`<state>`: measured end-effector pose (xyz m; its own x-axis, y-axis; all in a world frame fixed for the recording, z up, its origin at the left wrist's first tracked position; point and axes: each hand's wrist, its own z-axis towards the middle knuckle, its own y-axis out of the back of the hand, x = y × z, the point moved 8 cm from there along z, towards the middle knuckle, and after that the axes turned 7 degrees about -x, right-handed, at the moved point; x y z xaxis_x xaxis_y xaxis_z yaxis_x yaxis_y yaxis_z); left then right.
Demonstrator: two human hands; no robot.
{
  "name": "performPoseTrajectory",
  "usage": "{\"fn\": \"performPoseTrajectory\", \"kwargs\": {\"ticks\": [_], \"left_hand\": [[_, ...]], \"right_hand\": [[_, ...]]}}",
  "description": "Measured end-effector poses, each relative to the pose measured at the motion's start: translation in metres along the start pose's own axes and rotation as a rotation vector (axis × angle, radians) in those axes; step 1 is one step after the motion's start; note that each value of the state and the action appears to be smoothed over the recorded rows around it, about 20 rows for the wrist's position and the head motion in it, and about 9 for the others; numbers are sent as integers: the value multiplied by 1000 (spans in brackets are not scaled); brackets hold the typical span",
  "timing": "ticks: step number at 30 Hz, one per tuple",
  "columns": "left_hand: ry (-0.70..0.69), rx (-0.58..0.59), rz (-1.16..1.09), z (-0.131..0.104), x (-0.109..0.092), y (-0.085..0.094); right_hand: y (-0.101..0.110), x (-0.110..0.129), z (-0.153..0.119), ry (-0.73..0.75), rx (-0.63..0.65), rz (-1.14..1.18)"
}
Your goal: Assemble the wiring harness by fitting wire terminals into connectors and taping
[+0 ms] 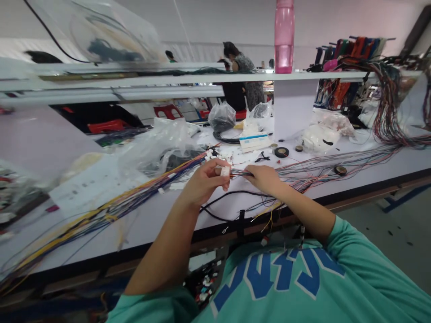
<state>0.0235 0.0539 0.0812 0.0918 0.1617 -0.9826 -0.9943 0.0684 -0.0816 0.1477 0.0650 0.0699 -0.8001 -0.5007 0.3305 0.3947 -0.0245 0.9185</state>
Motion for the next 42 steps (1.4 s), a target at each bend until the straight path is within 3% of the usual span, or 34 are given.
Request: {"fn": "performPoseTrajectory", "kwargs": {"ticks": [6, 8, 13, 16, 23, 30, 35, 42], "left_hand": [[241, -203, -218, -5, 57, 19], [319, -259, -291, -8, 75, 22], [410, -389, -376, -15, 97, 32], [436, -402, -357, -16, 101, 36], [471, -383, -336, -18, 106, 35], [604, -336, -319, -27, 109, 24], [545, -398, -230, -29, 106, 34], [534, -468, -176, -52, 122, 55]], "right_hand": [[-39, -42, -18, 5, 360, 397], [-44, -49, -22, 10, 403, 391], [-33, -66, -22, 53, 252, -121], [-31, -84, -28, 7, 186, -265], [-54, -103, -43, 102, 128, -177], [-66, -99, -42, 158, 119, -248], [-66, -103, -44, 181, 83, -231], [-66, -111, -44, 213, 55, -109]]}}
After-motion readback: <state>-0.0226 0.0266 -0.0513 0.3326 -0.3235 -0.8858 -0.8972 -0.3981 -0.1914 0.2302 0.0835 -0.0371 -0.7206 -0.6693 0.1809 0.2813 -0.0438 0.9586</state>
